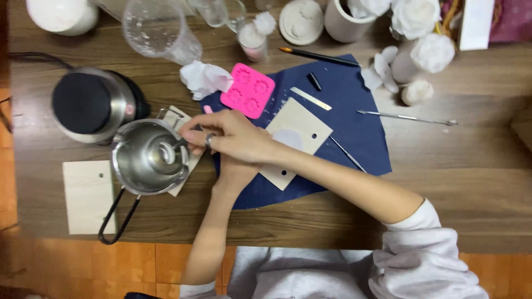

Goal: Scooping melted wax into a small mold and inserting a wick to create a decorative candle.

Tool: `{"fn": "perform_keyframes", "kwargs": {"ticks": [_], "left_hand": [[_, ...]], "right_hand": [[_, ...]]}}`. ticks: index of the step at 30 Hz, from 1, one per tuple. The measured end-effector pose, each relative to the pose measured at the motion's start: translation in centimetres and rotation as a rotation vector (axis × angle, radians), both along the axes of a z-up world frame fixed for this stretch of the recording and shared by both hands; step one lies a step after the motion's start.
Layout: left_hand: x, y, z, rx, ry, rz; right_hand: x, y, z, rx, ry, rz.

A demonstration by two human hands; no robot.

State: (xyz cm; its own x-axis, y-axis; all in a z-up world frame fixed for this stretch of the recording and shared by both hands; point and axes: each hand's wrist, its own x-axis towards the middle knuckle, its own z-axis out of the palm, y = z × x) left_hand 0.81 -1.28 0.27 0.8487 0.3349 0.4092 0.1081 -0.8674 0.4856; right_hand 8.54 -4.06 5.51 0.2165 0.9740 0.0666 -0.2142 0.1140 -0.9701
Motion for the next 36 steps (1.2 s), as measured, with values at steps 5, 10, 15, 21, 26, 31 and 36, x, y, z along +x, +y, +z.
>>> {"fn": "perform_keyframes", "kwargs": {"ticks": [5, 10, 15, 21, 26, 31, 36], "left_hand": [[-0.6, 0.6, -1.1, 0.030, 0.012, 0.043], [-0.6, 0.2, -2.1, 0.003, 0.010, 0.009], [-0.8, 0.5, -0.4, -0.005, -0.014, -0.030], [-0.4, -0.3, 0.3, 0.077, -0.075, -0.037], [-0.1, -0.4, 0.9, 0.072, -0.126, -0.045], [0.1, -0.4, 1.0, 0.068, -0.091, -0.047], [0.0, -0.3, 0.5, 0.084, -0.097, -0.038]], "right_hand": [[-0.5, 0.6, 0.0, -0.010, -0.084, 0.052], [1.9, -1.8, -0.1, 0.079, -0.437, -0.042], [7.5, -14.2, 5.4, -0.290, -0.974, -0.283], [5.2, -22.7, 0.9, -0.931, -1.393, -0.118], [4.0, -24.3, -1.4, -0.951, -1.454, -0.282], [4.4, -23.7, -2.0, -0.861, -1.637, -0.360], [4.7, -22.9, -2.1, -0.838, -1.740, -0.355]]}}
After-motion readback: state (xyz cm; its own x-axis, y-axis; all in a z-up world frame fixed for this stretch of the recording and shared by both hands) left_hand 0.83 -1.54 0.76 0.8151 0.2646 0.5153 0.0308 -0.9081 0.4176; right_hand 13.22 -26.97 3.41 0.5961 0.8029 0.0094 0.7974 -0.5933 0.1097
